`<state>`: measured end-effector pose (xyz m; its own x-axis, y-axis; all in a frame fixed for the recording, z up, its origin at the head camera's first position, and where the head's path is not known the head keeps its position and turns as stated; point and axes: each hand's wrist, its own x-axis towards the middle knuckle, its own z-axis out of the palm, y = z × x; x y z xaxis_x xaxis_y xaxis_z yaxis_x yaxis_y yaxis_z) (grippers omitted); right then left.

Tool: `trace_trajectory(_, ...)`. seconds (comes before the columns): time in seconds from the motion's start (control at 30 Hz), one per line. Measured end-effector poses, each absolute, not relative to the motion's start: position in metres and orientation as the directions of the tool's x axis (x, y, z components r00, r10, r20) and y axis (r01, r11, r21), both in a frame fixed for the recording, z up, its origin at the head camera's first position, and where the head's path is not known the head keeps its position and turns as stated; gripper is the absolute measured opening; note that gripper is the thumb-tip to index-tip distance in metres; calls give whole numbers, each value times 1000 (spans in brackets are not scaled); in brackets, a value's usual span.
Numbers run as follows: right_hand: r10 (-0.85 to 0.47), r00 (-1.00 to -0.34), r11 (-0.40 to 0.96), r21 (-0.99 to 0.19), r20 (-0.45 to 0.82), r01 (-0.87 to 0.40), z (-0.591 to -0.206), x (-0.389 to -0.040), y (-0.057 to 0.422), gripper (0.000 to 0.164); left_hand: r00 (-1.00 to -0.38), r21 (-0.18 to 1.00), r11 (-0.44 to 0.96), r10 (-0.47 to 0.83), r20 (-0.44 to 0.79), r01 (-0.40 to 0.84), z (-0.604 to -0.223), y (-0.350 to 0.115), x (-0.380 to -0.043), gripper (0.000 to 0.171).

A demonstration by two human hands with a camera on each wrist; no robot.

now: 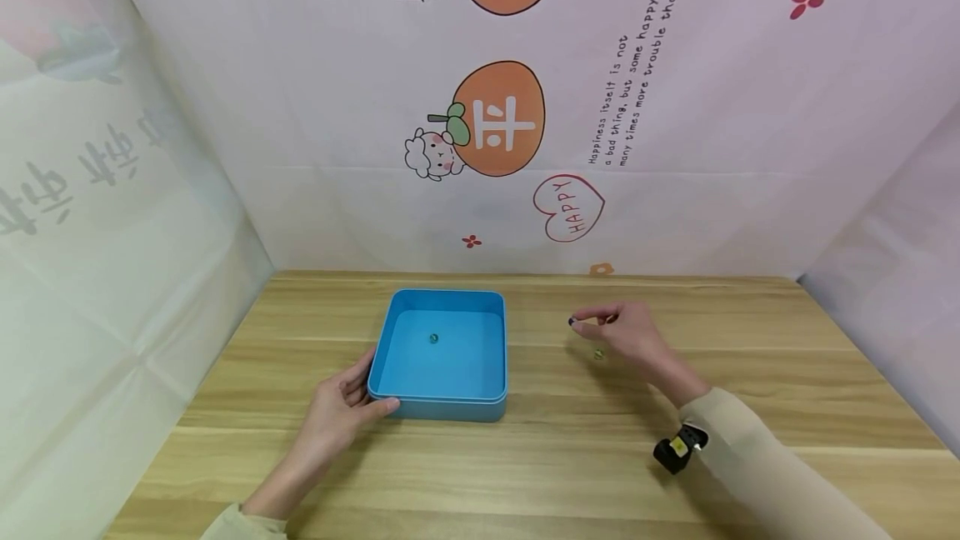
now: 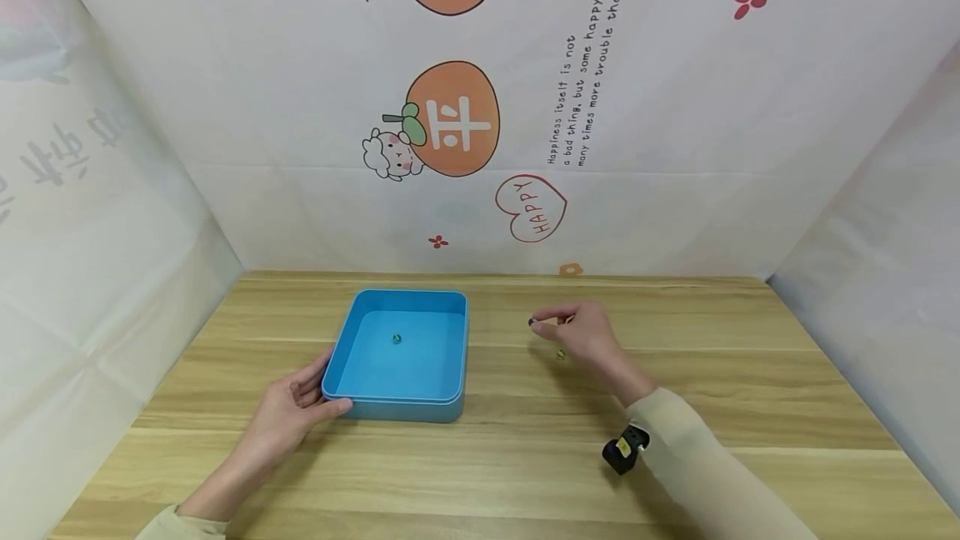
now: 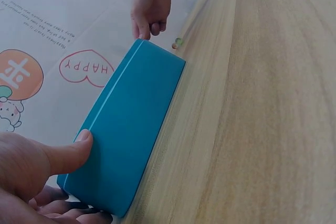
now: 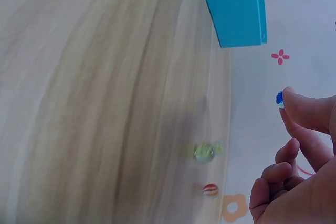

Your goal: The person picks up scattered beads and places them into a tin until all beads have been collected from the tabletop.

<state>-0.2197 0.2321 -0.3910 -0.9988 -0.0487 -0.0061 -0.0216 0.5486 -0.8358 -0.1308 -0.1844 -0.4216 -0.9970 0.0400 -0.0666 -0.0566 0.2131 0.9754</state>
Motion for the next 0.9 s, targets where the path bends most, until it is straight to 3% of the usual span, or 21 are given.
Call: trace_trajectory(0.9, -111, -993, 541, -836, 32, -87, -370, -226, 189, 21, -996, 973, 222, 45, -78, -66, -421, -184, -131, 87)
